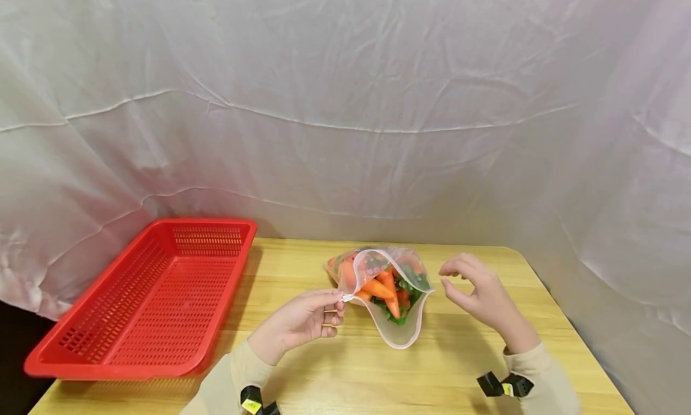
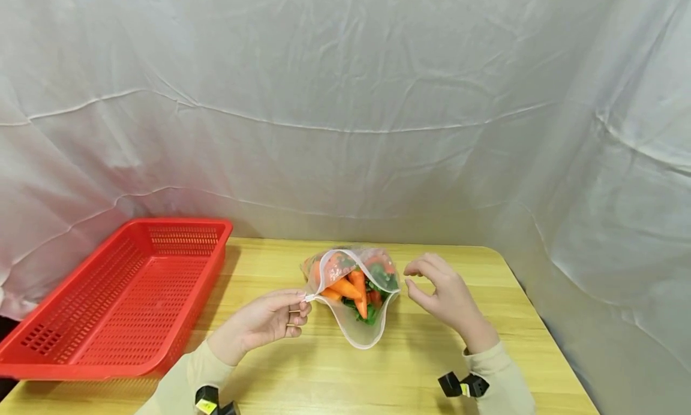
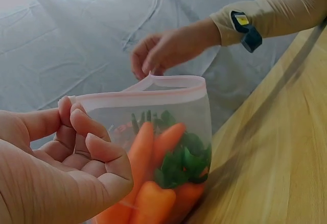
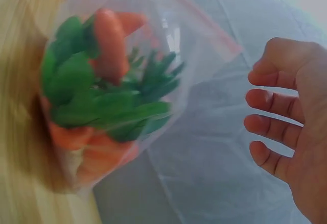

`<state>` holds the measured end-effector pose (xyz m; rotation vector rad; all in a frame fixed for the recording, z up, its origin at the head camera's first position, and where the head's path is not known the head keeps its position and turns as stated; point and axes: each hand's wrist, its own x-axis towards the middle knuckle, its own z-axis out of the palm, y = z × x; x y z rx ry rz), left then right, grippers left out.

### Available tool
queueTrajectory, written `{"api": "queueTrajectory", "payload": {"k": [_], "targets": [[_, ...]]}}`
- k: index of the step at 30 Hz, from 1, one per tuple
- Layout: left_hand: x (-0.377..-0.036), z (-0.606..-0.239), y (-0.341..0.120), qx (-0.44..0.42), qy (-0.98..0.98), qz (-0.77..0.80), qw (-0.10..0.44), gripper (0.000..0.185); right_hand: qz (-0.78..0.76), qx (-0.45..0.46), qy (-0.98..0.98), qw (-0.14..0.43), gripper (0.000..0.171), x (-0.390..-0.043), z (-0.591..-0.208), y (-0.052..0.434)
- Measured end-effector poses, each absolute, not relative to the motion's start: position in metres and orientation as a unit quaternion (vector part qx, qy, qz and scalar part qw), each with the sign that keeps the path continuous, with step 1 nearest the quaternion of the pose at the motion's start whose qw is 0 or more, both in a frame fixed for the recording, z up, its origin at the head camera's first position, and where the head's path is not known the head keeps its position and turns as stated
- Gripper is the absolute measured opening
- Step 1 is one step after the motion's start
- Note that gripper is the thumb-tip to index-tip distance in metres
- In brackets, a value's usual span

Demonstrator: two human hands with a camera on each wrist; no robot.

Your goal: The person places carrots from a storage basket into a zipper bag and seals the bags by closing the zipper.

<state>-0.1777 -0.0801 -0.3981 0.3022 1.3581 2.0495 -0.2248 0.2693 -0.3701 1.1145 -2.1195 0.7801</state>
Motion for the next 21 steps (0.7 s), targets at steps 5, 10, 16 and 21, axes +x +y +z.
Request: {"api": "queueTrajectory", "payload": {"k": [5,10,16,21], "targets": [[-0.178,-0.399,-0.080,0.118,0.519,0.780,0.329,0.022,0.324,0.441,-0.763,0.345,0.015,-0.216,-0.360,0.263],[-0.177,-0.400,-0.080,0.117,0.523,0.777,0.331,0.021,0.356,0.468,-0.733,0.343,0.003,-0.207,-0.354,0.248],[-0.177,-0.400,-0.079,0.124,0.530,0.770,0.332,0.019,0.427,0.494,-0.708,0.270,0.006,-0.191,-0.355,0.227],[-0.178,-0.401,-0.077,0.125,0.530,0.770,0.332,0.018,0.472,0.503,-0.705,0.164,0.030,-0.172,-0.362,0.207]]}}
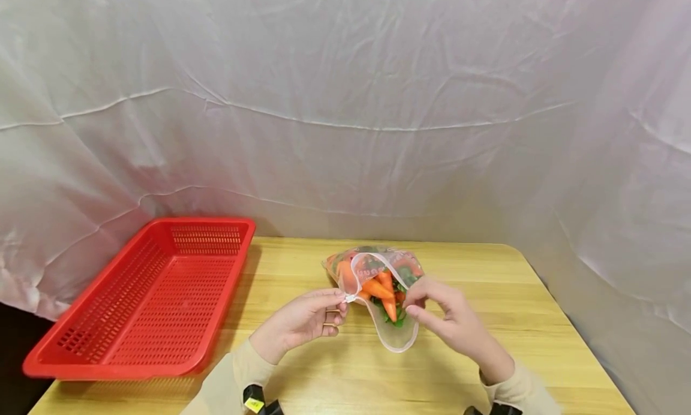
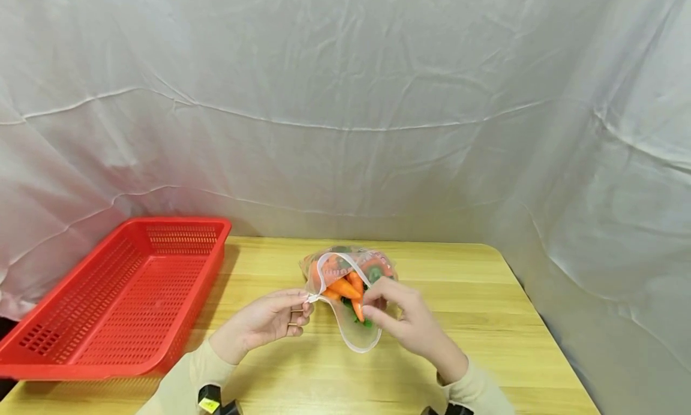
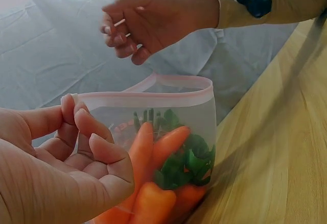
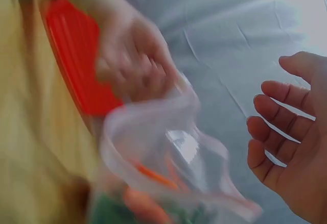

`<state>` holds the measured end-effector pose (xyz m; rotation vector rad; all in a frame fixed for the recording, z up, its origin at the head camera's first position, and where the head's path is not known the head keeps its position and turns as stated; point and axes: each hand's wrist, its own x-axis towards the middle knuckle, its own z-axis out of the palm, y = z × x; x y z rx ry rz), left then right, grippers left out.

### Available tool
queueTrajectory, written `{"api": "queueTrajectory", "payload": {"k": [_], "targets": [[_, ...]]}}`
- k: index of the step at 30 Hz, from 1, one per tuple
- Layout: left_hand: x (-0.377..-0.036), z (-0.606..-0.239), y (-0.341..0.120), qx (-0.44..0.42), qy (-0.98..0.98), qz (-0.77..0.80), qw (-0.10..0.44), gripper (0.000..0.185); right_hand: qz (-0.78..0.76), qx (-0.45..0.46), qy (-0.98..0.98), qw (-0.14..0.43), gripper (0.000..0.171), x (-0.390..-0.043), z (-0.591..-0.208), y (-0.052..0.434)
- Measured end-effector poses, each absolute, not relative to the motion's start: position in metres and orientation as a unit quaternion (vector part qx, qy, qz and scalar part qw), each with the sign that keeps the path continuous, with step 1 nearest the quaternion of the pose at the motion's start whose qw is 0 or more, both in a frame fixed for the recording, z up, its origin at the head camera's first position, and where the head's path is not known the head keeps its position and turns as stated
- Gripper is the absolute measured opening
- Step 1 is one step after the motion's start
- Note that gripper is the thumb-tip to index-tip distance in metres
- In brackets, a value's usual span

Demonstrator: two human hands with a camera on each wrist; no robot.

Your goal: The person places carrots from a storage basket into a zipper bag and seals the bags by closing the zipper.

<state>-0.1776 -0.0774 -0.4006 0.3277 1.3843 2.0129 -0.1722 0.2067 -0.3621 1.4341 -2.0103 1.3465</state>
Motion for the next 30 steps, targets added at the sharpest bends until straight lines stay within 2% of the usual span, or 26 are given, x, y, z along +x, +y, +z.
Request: {"api": "queueTrajectory", "payload": {"k": [7,10,14,19,23,26,30], "targets": [[-0.177,-0.400,-0.075,0.116,0.530,0.774,0.326,0.017,0.508,0.538,-0.671,0.036,0.023,-0.152,-0.376,0.174],[-0.177,-0.400,-0.075,0.114,0.532,0.774,0.323,0.017,0.541,0.523,-0.658,-0.033,0.020,-0.146,-0.382,0.163],[-0.177,-0.402,-0.075,0.114,0.537,0.772,0.320,0.017,0.603,0.469,-0.629,-0.142,0.010,-0.140,-0.391,0.151],[-0.177,-0.404,-0.075,0.117,0.547,0.767,0.314,0.017,0.647,0.393,-0.600,-0.259,0.026,-0.135,-0.405,0.135],[-0.178,-0.405,-0.076,0.139,0.569,0.753,0.301,0.020,0.687,0.300,-0.564,-0.346,0.027,-0.136,-0.415,0.127],[-0.178,-0.405,-0.076,0.153,0.599,0.733,0.285,0.021,0.717,0.223,-0.549,-0.367,0.020,-0.138,-0.420,0.124],[-0.177,-0.405,-0.075,0.167,0.657,0.691,0.252,0.019,0.746,0.176,-0.548,-0.335,0.019,-0.140,-0.422,0.122]]}}
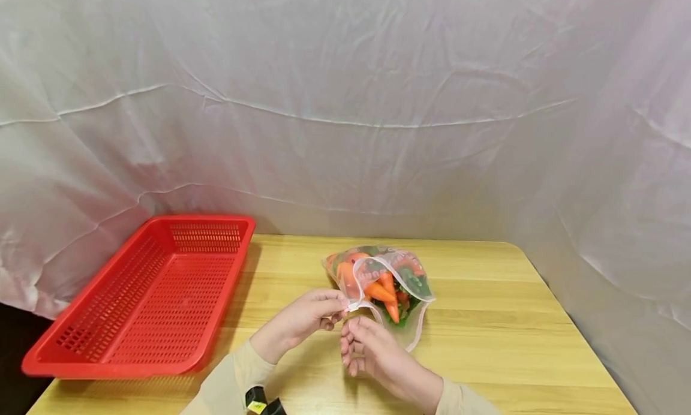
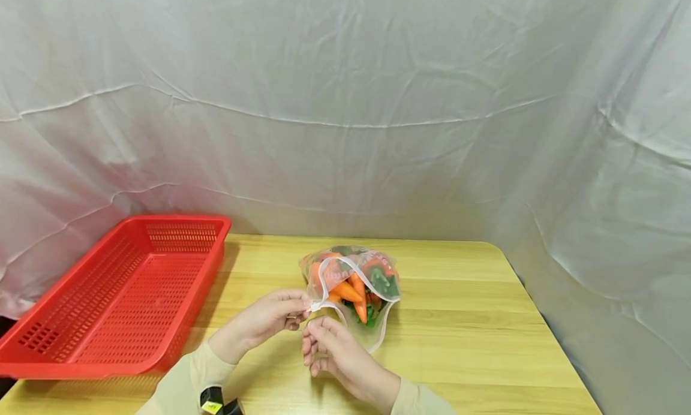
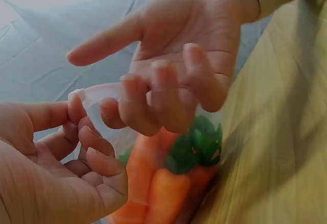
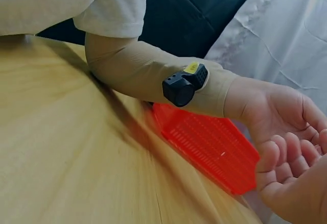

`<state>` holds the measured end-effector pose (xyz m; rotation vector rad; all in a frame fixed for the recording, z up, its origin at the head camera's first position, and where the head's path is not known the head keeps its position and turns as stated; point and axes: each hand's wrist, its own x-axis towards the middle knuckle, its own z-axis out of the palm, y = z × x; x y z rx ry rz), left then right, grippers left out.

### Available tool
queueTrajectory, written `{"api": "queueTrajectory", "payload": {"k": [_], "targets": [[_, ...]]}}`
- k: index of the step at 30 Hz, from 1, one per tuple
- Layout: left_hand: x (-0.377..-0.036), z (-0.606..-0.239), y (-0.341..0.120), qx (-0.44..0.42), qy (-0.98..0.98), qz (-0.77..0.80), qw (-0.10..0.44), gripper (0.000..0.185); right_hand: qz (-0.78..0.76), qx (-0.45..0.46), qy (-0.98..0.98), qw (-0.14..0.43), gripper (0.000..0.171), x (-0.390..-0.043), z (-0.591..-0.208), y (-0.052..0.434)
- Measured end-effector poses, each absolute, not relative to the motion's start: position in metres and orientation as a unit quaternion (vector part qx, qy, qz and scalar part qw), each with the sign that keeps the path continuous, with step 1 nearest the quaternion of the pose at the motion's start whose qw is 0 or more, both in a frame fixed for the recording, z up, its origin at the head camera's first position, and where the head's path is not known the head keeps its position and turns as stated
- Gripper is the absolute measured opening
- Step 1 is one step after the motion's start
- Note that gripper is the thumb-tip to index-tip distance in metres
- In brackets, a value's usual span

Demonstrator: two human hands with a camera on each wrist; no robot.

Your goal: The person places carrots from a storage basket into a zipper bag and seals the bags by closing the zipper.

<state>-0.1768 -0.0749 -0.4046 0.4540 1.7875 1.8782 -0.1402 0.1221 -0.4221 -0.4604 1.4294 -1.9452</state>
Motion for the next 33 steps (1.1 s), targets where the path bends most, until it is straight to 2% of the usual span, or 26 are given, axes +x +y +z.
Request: {"api": "queueTrajectory", "payload": {"k": [6,12,16,23,33], "targets": [[-0.171,-0.405,-0.068,0.183,0.728,0.628,0.205,0.019,-0.764,-0.162,0.566,0.264,0.021,-0.142,-0.419,0.123],[-0.167,-0.404,-0.064,0.186,0.752,0.603,0.189,0.021,-0.766,-0.132,0.586,0.228,0.019,-0.141,-0.420,0.123],[-0.166,-0.405,-0.061,0.187,0.750,0.608,0.182,0.020,-0.772,-0.119,0.580,0.230,0.021,-0.141,-0.418,0.124],[-0.163,-0.408,-0.054,0.189,0.745,0.625,0.132,0.015,-0.779,-0.103,0.569,0.242,0.024,-0.143,-0.413,0.125],[-0.163,-0.402,-0.058,0.153,0.739,0.641,0.138,0.015,-0.802,-0.065,0.554,0.214,0.029,-0.148,-0.411,0.129]]}}
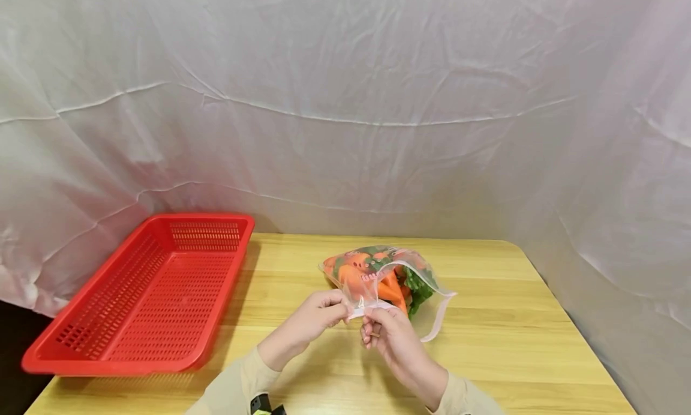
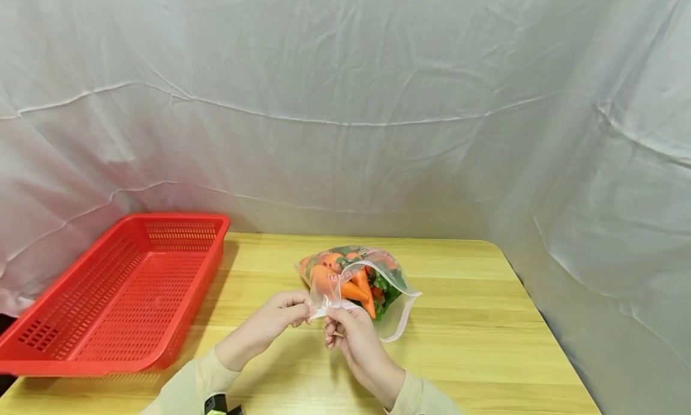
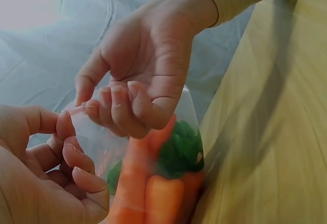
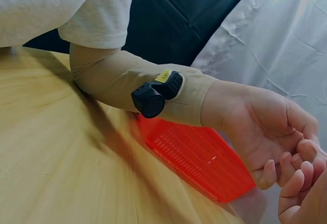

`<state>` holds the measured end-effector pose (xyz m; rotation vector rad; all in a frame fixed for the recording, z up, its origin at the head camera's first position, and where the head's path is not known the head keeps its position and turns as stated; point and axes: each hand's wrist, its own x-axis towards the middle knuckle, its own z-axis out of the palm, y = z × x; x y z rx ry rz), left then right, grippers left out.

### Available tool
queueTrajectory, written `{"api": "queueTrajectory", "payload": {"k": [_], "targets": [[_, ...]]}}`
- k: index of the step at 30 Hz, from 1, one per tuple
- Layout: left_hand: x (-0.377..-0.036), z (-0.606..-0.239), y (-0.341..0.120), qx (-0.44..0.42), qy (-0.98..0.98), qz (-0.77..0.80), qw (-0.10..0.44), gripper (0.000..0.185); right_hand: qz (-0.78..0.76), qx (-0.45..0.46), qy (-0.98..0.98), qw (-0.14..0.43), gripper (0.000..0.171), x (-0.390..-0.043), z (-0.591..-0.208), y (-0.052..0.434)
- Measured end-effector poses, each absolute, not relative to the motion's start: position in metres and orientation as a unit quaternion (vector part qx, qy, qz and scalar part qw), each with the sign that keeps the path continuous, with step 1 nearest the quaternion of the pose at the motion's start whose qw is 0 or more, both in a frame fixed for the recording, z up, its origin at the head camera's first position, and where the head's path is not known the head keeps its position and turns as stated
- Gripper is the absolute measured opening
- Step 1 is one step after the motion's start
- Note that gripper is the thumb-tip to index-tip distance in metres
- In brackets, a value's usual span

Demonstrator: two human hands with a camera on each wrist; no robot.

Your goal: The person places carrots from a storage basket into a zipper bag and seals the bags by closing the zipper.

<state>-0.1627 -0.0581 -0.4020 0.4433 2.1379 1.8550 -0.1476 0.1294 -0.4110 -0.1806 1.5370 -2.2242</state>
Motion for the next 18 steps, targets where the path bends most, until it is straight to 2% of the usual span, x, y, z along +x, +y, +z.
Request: {"api": "queueTrajectory", "payload": {"k": [18], "targets": [[-0.170,-0.397,-0.072,0.136,0.734,0.652,0.130,0.016,-0.814,-0.057,0.548,0.182,0.030,-0.158,-0.404,0.139]]}}
